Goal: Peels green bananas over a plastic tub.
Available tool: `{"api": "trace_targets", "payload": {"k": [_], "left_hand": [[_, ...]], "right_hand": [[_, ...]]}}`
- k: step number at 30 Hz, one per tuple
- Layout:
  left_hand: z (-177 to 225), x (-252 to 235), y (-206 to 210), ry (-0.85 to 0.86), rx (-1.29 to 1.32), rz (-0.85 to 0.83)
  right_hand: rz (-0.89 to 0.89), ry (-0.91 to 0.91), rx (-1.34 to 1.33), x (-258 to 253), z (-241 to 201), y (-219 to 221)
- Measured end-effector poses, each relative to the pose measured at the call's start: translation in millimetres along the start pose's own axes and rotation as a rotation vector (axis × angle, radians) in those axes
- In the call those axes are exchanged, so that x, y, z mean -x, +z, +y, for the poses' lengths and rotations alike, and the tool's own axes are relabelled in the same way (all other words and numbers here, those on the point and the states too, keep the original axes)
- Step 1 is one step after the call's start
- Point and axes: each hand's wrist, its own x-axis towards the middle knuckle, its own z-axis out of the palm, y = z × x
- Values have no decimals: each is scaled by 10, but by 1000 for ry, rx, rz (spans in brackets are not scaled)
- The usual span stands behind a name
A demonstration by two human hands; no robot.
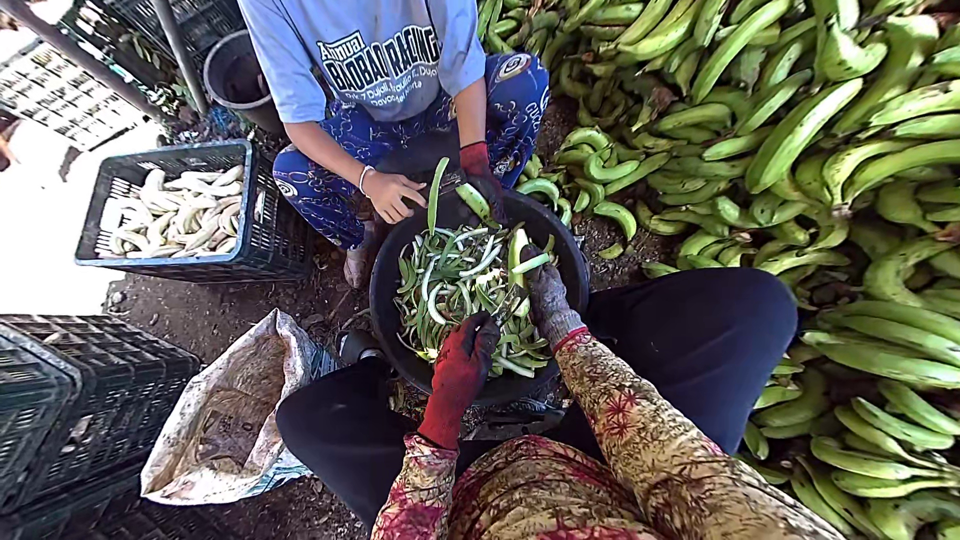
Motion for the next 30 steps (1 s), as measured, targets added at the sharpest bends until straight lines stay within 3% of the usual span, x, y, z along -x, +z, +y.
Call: {"api": "trace_targets", "payload": {"k": [5, 9, 11, 14, 18, 22, 26, 30], "left_hand": [[-39, -63, 6, -39, -114, 21], [-90, -352, -36, -56, -408, 219], [-131, -544, -116, -125, -481, 297], [-151, -685, -243, -144, -459, 367], [-114, -540, -198, -46, -278, 307], [-84, -300, 35, 5, -247, 216], [-93, -171, 216, 64, -318, 328], [-92, -150, 241, 35, -340, 385]], "right_hand": [[-143, 15, -150, 43, 73, 20], [-455, 367, -592, 102, 164, 125], [-577, 475, -473, 161, 113, 114], [-617, 338, -203, 184, 104, 65], [-424, 343, -362, 141, 73, 71], [-211, 305, -333, 80, 39, 155], [32, 234, -605, 29, -55, 315], [232, 221, -632, 2, -164, 411]]}}
